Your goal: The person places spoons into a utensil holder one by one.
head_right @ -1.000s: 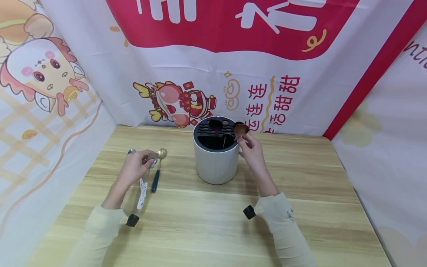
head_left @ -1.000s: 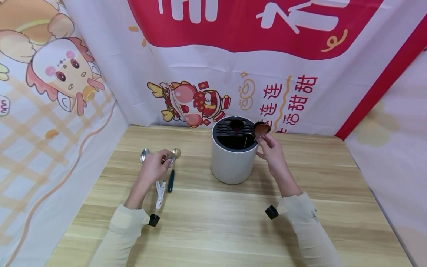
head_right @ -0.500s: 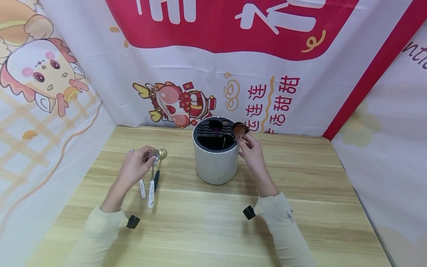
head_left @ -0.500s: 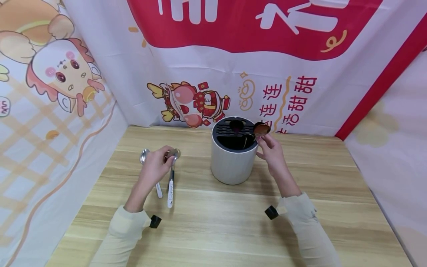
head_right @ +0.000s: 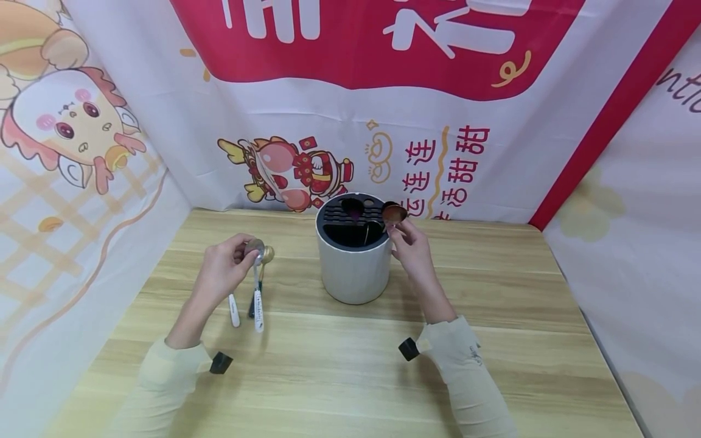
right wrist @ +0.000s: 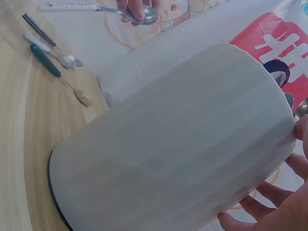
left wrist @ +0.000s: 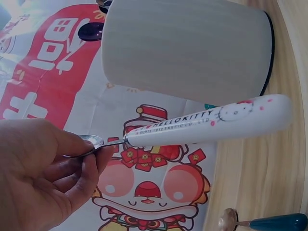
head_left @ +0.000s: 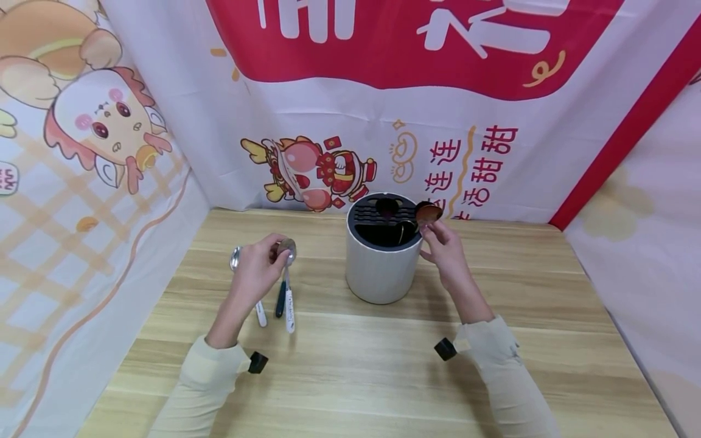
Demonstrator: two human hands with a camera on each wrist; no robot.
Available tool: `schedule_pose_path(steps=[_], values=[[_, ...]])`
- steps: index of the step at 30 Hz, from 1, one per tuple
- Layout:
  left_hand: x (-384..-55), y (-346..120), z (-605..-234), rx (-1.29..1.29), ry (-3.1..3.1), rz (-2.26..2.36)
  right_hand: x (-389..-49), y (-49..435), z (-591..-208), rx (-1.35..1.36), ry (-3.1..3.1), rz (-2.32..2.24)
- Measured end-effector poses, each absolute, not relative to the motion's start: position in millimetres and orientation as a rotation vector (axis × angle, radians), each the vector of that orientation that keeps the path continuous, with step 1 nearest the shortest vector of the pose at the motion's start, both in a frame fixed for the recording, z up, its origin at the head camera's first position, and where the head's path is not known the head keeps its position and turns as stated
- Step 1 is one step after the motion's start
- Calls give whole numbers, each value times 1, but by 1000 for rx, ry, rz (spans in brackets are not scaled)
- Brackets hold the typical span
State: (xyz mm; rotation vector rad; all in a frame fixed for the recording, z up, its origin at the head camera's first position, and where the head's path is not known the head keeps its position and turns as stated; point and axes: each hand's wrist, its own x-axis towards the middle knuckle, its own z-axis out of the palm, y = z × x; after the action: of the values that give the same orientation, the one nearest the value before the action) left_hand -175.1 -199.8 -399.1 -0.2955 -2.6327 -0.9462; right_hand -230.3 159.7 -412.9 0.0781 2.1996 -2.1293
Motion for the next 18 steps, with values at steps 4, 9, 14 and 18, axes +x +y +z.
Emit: schedule_pose_path(steps=[4,9,14,18], values=[[-174,-196,-394,-293,-2610,-953,-229,160,-412,76,2201,-2127],[-172,-190,-385,-309,-2546,-969,-228,160,-410,49,2204,-2119],[-170,-184,-377,-325,-2487,-1007,-228,161,-411,32,2203,-2112],[-171,-179,-372,-324,-2447,-1041,-227,161,-411,35,2203,-2118]])
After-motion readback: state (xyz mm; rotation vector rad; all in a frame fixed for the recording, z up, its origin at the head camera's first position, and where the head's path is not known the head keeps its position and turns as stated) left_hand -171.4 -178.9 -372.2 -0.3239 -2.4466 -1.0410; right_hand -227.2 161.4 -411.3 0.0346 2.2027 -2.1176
